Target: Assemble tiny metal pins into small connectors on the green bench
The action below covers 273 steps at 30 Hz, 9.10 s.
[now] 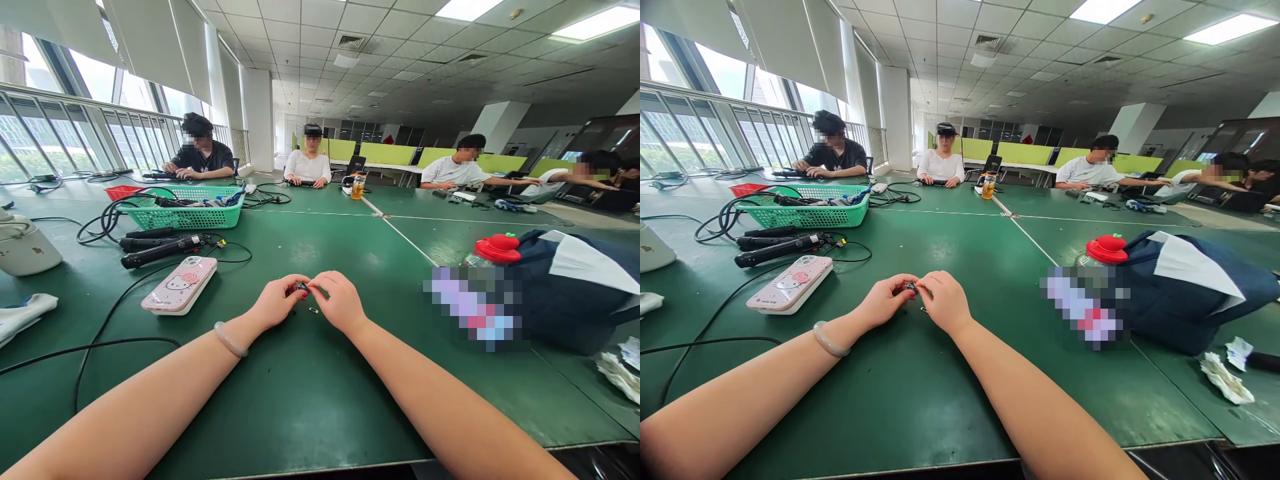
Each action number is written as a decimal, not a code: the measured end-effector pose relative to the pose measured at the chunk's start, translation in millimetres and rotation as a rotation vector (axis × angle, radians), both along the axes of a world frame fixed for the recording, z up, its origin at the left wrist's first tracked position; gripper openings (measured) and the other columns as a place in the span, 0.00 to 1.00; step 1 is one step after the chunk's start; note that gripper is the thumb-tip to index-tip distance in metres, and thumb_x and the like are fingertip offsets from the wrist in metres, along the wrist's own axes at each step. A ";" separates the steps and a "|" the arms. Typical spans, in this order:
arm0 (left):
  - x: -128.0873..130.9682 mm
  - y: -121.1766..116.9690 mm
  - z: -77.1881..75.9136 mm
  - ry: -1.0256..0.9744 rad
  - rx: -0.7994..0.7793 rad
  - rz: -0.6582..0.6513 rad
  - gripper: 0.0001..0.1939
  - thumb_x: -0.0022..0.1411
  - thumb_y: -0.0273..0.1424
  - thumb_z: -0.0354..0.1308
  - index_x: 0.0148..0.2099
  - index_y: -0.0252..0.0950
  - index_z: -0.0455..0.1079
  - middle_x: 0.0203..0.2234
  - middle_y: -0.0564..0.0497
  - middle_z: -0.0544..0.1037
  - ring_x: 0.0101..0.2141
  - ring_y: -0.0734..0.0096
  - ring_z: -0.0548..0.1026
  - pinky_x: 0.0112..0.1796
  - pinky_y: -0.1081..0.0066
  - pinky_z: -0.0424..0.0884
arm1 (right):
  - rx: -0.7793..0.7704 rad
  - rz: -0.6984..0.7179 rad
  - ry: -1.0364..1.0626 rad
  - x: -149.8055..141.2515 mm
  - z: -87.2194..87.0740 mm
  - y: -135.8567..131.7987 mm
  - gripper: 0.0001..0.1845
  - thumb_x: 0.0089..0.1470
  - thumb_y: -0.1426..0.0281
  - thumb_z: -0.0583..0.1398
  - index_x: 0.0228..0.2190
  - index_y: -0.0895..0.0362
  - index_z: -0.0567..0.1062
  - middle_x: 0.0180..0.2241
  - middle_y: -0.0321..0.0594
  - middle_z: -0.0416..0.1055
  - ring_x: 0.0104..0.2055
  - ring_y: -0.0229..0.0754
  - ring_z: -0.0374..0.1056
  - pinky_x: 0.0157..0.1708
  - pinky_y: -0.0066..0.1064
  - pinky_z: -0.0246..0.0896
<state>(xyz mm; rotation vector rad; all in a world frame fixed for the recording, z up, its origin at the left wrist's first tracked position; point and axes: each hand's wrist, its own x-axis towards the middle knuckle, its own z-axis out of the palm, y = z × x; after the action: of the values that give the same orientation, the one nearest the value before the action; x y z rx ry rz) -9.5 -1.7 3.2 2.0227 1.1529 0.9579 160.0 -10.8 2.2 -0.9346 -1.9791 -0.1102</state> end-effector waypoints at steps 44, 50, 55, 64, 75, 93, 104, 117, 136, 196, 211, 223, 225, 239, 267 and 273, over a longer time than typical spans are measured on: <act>-1.6 7.5 1.7 -0.295 -0.305 -0.090 0.15 0.51 0.36 0.57 0.40 0.33 0.69 0.27 0.51 0.74 0.25 0.77 0.67 0.31 0.72 0.66 | -0.091 0.002 0.031 -3.3 -3.4 -1.9 0.10 0.53 0.70 0.56 0.34 0.52 0.78 0.29 0.37 0.71 0.32 0.36 0.64 0.34 0.27 0.61; -3.9 9.0 -0.3 -0.334 -0.340 -0.097 0.19 0.51 0.41 0.59 0.40 0.32 0.68 0.27 0.51 0.73 0.25 0.77 0.67 0.31 0.73 0.64 | -0.011 -0.017 -0.109 -2.8 -1.3 -3.2 0.13 0.56 0.70 0.53 0.38 0.52 0.76 0.33 0.38 0.72 0.34 0.37 0.64 0.36 0.29 0.61; -3.3 7.3 1.4 -0.355 -0.343 -0.103 0.19 0.49 0.43 0.59 0.37 0.32 0.68 0.25 0.51 0.73 0.24 0.77 0.66 0.30 0.73 0.64 | -0.046 -0.019 -0.137 -2.9 1.2 -5.0 0.14 0.56 0.70 0.54 0.43 0.51 0.74 0.37 0.40 0.71 0.37 0.38 0.65 0.38 0.30 0.62; -2.6 10.6 0.7 -0.361 -0.427 0.058 0.20 0.48 0.40 0.60 0.40 0.31 0.67 0.23 0.52 0.72 0.20 0.80 0.63 0.24 0.76 0.59 | -0.282 -0.105 -0.089 4.9 11.4 -7.6 0.10 0.54 0.69 0.56 0.37 0.53 0.75 0.29 0.37 0.71 0.31 0.37 0.67 0.33 0.28 0.62; 2.4 6.4 8.6 -0.329 -0.406 0.118 0.18 0.49 0.39 0.56 0.40 0.32 0.68 0.21 0.56 0.66 0.18 0.82 0.59 0.21 0.76 0.57 | -0.354 0.086 -0.404 -12.9 -14.2 -5.8 0.10 0.50 0.65 0.60 0.36 0.48 0.77 0.33 0.36 0.72 0.37 0.39 0.66 0.38 0.29 0.61; 3.0 9.9 5.3 -0.267 -0.417 0.101 0.18 0.51 0.38 0.53 0.41 0.32 0.68 0.19 0.57 0.65 0.19 0.80 0.60 0.22 0.75 0.58 | -0.326 0.093 -0.413 -19.9 -16.0 -1.6 0.07 0.51 0.70 0.59 0.32 0.49 0.78 0.31 0.34 0.72 0.37 0.38 0.65 0.38 0.28 0.60; 1.2 12.9 -0.3 -0.230 -0.390 0.082 0.18 0.52 0.39 0.53 0.41 0.33 0.68 0.17 0.58 0.63 0.19 0.78 0.60 0.23 0.75 0.59 | -0.380 0.051 -0.355 -16.2 -13.7 1.7 0.08 0.54 0.73 0.55 0.28 0.54 0.74 0.29 0.36 0.71 0.35 0.38 0.64 0.36 0.27 0.58; -0.6 11.9 -1.7 -0.154 -0.323 0.027 0.19 0.53 0.41 0.53 0.42 0.34 0.68 0.22 0.54 0.70 0.20 0.79 0.61 0.24 0.75 0.61 | -0.382 0.066 0.019 -6.6 -2.0 -1.6 0.09 0.56 0.74 0.51 0.32 0.56 0.71 0.31 0.38 0.70 0.33 0.37 0.64 0.35 0.28 0.58; -0.5 10.6 -1.3 -0.165 -0.350 -0.030 0.20 0.52 0.40 0.55 0.45 0.34 0.66 0.23 0.53 0.71 0.22 0.76 0.65 0.26 0.73 0.63 | -0.477 0.092 0.193 -4.1 -5.4 2.1 0.08 0.52 0.71 0.53 0.30 0.55 0.72 0.28 0.35 0.71 0.30 0.36 0.65 0.33 0.26 0.59; -2.0 6.2 0.5 -0.361 -0.384 -0.036 0.21 0.51 0.44 0.57 0.42 0.34 0.69 0.30 0.49 0.74 0.25 0.76 0.65 0.28 0.74 0.62 | -0.347 -0.057 -0.066 3.4 3.0 -5.5 0.24 0.52 0.66 0.58 0.52 0.51 0.65 0.47 0.43 0.64 0.42 0.42 0.65 0.42 0.34 0.62; 0.8 7.6 1.6 -0.280 -0.425 0.067 0.17 0.49 0.39 0.58 0.39 0.33 0.69 0.23 0.54 0.69 0.22 0.79 0.62 0.24 0.75 0.58 | -0.685 -0.063 -0.274 10.8 -2.1 2.0 0.02 0.46 0.73 0.62 0.27 0.55 0.73 0.29 0.37 0.67 0.30 0.36 0.63 0.29 0.28 0.55; 2.8 7.0 2.2 -0.293 -0.437 0.096 0.11 0.46 0.32 0.55 0.34 0.34 0.67 0.22 0.56 0.68 0.22 0.78 0.63 0.23 0.76 0.58 | -0.669 -0.066 -0.359 2.4 2.5 -5.8 0.07 0.51 0.66 0.59 0.32 0.55 0.71 0.32 0.37 0.66 0.32 0.36 0.62 0.30 0.27 0.53; 2.9 7.7 1.3 -0.303 -0.439 0.098 0.11 0.45 0.32 0.55 0.34 0.34 0.68 0.21 0.56 0.68 0.21 0.78 0.63 0.23 0.76 0.58 | -0.641 -0.052 -0.359 -0.5 1.0 -6.1 0.08 0.51 0.65 0.59 0.33 0.55 0.71 0.33 0.37 0.66 0.33 0.36 0.62 0.32 0.27 0.54; 4.6 7.0 3.0 -0.333 -0.452 0.113 0.08 0.44 0.30 0.55 0.31 0.34 0.65 0.18 0.58 0.65 0.20 0.79 0.61 0.22 0.76 0.55 | -0.647 0.022 -0.336 1.4 -2.6 -2.4 0.05 0.50 0.70 0.60 0.33 0.53 0.73 0.31 0.35 0.66 0.33 0.34 0.62 0.32 0.25 0.53; 1.5 5.9 -0.9 -0.174 -0.382 0.005 0.18 0.49 0.43 0.56 0.38 0.34 0.66 0.22 0.55 0.66 0.24 0.76 0.64 0.26 0.74 0.61 | -0.718 -0.006 -0.288 4.1 2.7 -3.4 0.03 0.48 0.70 0.60 0.28 0.54 0.74 0.30 0.35 0.68 0.30 0.34 0.62 0.30 0.25 0.53; 1.6 5.2 1.8 -0.167 -0.374 0.005 0.17 0.50 0.40 0.56 0.40 0.34 0.67 0.20 0.56 0.65 0.23 0.76 0.63 0.26 0.74 0.61 | -0.665 -0.006 -0.365 3.8 0.9 -3.0 0.06 0.51 0.73 0.57 0.27 0.55 0.74 0.29 0.35 0.67 0.30 0.33 0.61 0.30 0.25 0.52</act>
<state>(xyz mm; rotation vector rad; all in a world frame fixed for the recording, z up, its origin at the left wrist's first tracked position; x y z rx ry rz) -7.9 3.5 5.0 1.6128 1.1493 0.8249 163.8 -13.8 3.1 -1.4161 -2.4047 0.4296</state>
